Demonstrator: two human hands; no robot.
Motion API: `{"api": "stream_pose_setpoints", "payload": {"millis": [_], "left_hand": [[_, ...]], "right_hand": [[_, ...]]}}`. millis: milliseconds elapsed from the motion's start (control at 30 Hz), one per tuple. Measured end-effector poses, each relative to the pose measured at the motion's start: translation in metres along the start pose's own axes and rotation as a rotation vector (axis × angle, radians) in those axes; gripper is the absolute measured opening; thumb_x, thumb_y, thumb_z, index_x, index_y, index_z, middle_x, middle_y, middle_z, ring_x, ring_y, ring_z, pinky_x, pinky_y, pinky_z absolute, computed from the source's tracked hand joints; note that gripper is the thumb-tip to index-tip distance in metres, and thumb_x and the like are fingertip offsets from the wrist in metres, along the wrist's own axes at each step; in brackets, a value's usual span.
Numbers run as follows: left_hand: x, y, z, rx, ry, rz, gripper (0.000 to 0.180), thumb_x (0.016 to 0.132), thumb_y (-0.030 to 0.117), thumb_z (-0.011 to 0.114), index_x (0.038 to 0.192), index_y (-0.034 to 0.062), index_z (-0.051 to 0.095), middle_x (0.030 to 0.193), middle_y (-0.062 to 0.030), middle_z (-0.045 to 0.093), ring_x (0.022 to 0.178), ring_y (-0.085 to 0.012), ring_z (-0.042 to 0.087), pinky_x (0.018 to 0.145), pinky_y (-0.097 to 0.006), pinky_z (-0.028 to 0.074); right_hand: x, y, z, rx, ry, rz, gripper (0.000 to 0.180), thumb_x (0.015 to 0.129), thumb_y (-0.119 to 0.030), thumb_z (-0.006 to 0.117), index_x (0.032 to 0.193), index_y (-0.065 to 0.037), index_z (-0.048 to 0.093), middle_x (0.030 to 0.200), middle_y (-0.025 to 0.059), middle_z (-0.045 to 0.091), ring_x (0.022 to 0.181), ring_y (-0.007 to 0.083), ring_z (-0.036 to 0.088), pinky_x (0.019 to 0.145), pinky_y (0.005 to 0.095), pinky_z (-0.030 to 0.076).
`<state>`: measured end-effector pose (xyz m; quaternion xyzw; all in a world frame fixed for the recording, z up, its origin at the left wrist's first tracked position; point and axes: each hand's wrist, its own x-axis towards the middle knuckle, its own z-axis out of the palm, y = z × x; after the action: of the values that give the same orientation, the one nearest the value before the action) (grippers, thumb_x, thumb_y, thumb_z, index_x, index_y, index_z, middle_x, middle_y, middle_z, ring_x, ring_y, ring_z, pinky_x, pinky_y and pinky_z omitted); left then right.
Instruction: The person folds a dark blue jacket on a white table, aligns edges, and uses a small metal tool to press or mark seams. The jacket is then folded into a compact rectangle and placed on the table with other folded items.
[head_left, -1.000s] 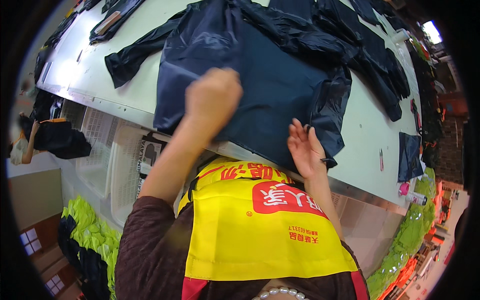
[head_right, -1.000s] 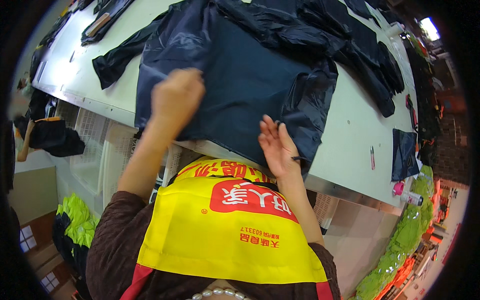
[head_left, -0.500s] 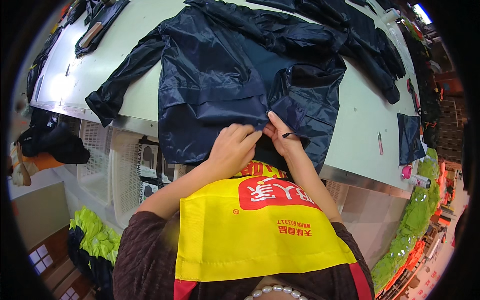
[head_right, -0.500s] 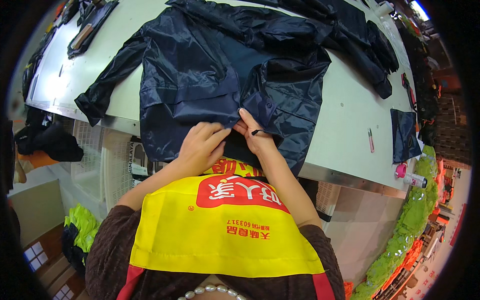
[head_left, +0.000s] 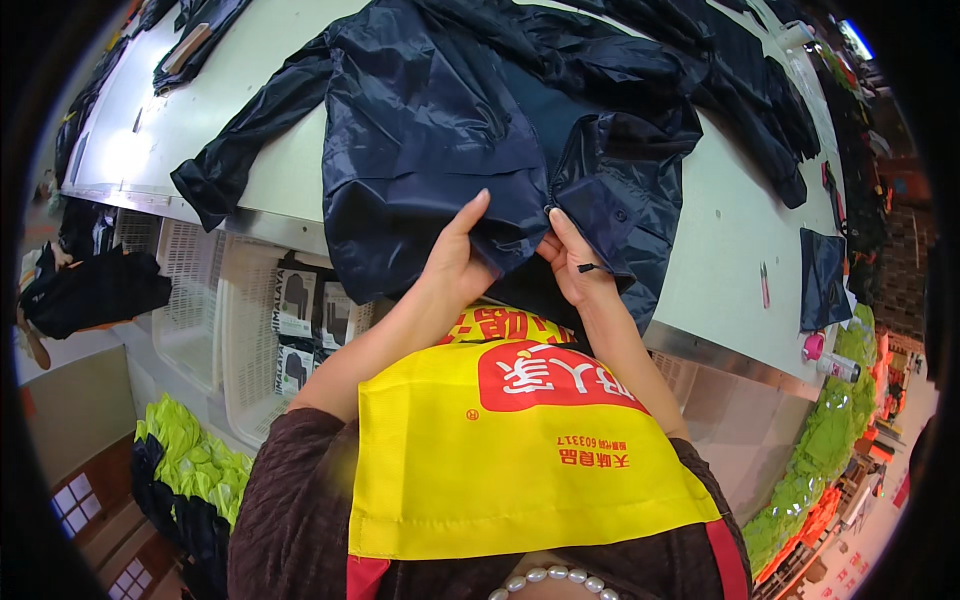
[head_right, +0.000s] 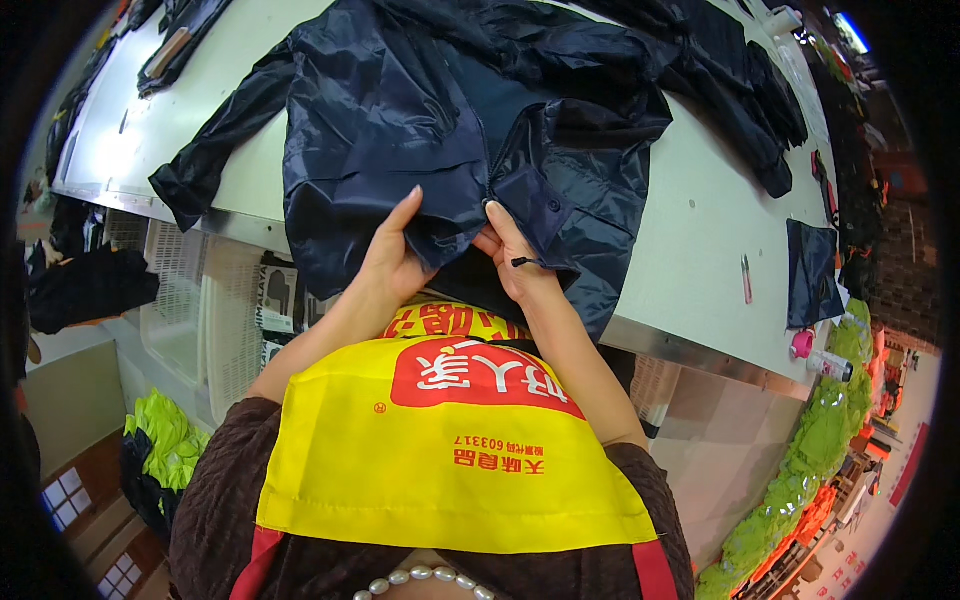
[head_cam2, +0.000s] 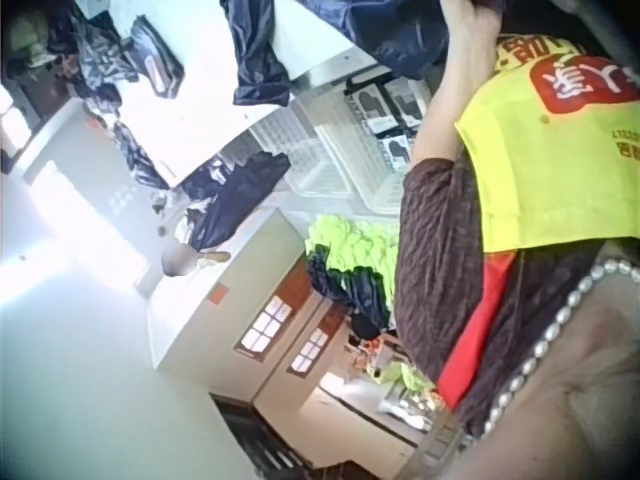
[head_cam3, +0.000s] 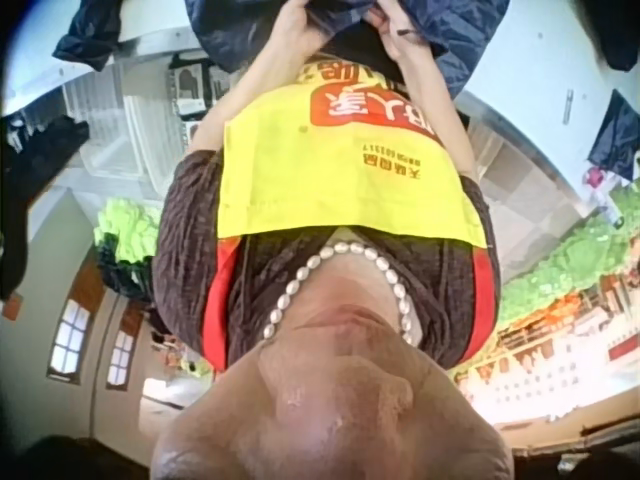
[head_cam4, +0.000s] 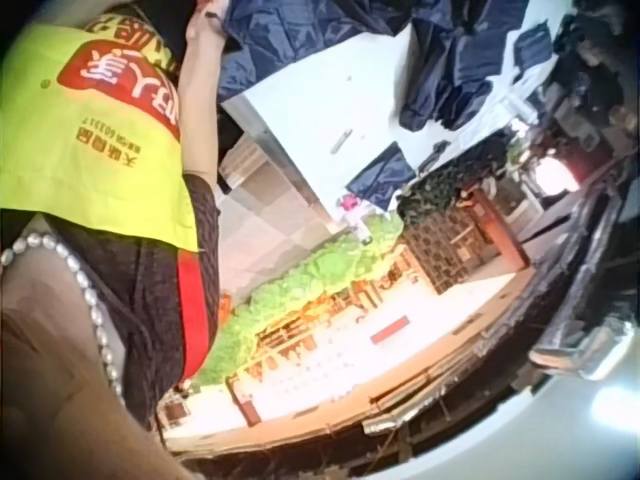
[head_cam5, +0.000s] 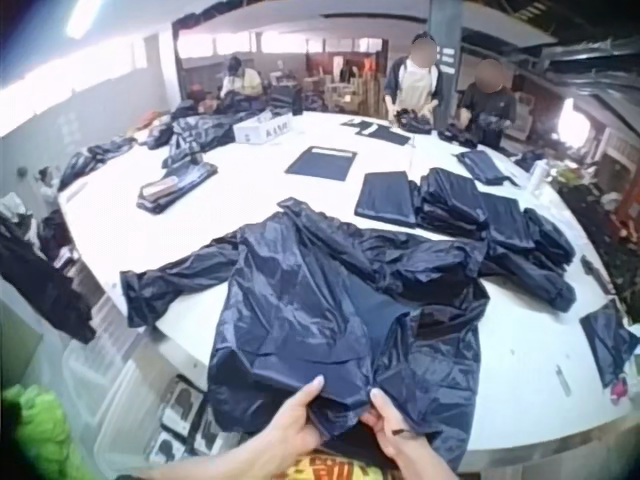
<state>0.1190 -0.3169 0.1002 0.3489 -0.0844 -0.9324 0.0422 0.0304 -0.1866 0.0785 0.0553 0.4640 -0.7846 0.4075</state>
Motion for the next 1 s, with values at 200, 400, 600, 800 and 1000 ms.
{"api": "stream_pose_setpoints", "payload": {"millis": [200,400,600,800,1000], "left_hand": [[0.017,-0.005,0.007,0.464,0.02,-0.13,0.023,0.076,0.014,0.073,0.093,0.0008,0.066,0.085,-0.0072,0.067,0.075,-0.0177,0.065,0.069,-0.029,0.051],[0.03,-0.003,0.005,0.761,0.057,-0.323,0.022,0.076,0.012,0.071,0.093,-0.0013,0.066,0.089,-0.0096,0.068,0.079,-0.0189,0.065,0.07,-0.028,0.051],[0.017,-0.009,0.008,0.646,0.041,-0.289,0.022,0.077,0.015,0.071,0.091,-0.0012,0.067,0.093,-0.0092,0.068,0.08,-0.0189,0.065,0.075,-0.025,0.05],[0.016,-0.027,0.009,0.502,-0.026,-0.199,0.014,0.079,0.013,0.07,0.087,0.0021,0.068,0.084,-0.0086,0.069,0.074,-0.0175,0.066,0.074,-0.027,0.051],[0.018,-0.036,0.012,0.487,-0.018,-0.171,0.013,0.08,0.013,0.069,0.088,0.003,0.068,0.082,-0.0074,0.069,0.072,-0.0166,0.066,0.074,-0.027,0.052]], "right_hand": [[-0.013,0.004,-0.012,-0.151,0.08,-0.02,0.023,0.085,-0.023,0.068,0.104,-0.011,0.061,0.097,0.0029,0.065,0.087,0.014,0.062,0.078,0.0295,0.05],[-0.027,0.004,-0.019,-0.18,0.139,-0.207,0.023,0.083,-0.021,0.07,0.103,-0.015,0.062,0.096,-0.0015,0.064,0.092,0.0109,0.057,0.08,0.0283,0.045],[-0.041,-0.003,-0.044,0.052,0.141,-0.091,0.014,0.081,-0.011,0.071,0.093,-0.01,0.064,0.084,0.0008,0.063,0.072,0.0097,0.055,0.059,0.0205,0.043],[-0.051,0.008,-0.028,0.147,0.167,-0.069,0.012,0.082,-0.014,0.071,0.09,-0.009,0.064,0.082,0.0018,0.063,0.073,0.011,0.056,0.063,0.0234,0.046],[-0.049,0.012,-0.032,0.201,0.193,-0.066,0.012,0.083,-0.015,0.07,0.09,-0.009,0.063,0.084,0.0013,0.063,0.071,0.009,0.054,0.056,0.0203,0.041]]}}
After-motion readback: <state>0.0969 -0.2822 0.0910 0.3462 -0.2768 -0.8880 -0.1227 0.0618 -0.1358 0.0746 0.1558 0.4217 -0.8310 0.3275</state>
